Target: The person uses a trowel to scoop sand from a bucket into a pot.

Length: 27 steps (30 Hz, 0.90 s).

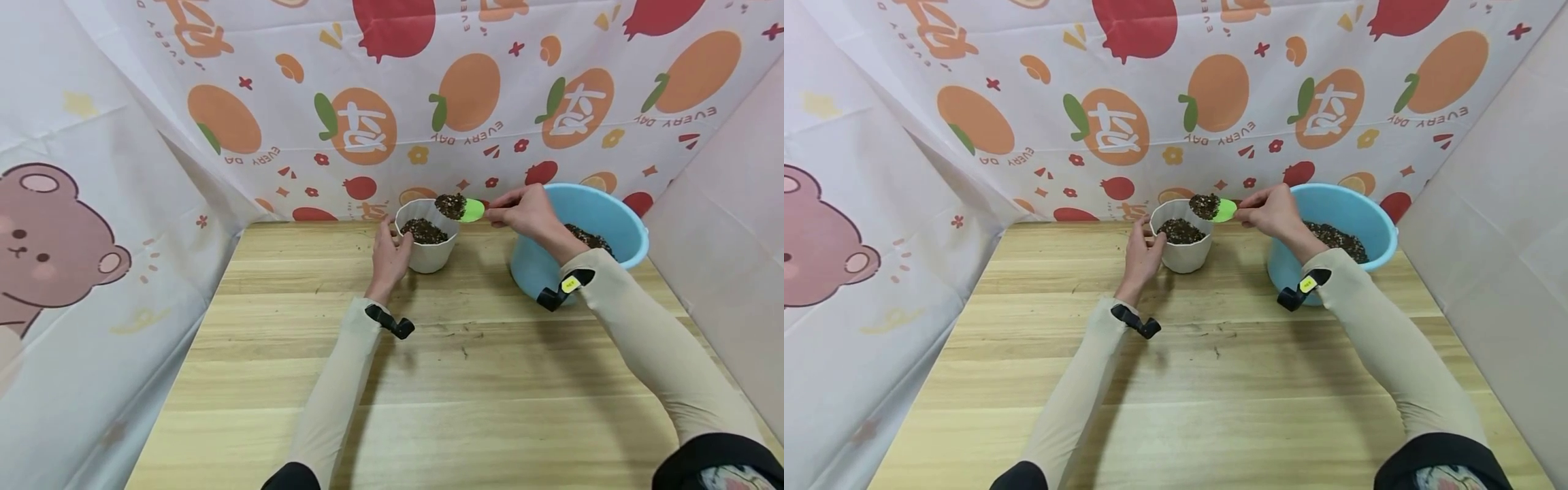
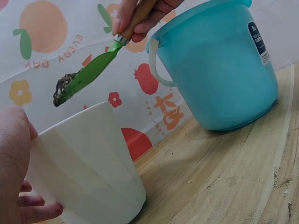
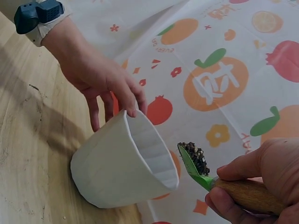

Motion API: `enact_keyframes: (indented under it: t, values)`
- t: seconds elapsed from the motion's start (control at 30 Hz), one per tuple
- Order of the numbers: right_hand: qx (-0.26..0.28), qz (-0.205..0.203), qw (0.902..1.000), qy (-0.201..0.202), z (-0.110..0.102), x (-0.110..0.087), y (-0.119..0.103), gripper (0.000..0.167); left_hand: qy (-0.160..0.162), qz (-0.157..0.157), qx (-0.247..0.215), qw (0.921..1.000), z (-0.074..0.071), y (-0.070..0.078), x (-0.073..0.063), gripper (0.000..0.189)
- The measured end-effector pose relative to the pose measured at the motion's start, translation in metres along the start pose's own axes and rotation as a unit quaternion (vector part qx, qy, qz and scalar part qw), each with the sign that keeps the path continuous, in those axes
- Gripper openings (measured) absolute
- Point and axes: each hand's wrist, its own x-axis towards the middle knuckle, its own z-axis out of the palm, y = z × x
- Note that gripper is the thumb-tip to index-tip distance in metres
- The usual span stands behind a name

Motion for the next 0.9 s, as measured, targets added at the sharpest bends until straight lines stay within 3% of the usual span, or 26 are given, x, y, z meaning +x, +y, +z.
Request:
enact_keyframes:
  t: [0.53,0.9]
  values:
    - [0.004,0.001,0.9997,-0.024,0.016,0.006,0.000,0.024,0.001,0.001,0.000,1.0000,0.001,0.001,0.001,0.055]
    - [-0.035,-0.008,0.9990,-0.028,0.026,0.011,0.000,0.021,0.003,-0.001,-0.001,1.0000,0.001,0.000,0.000,0.054]
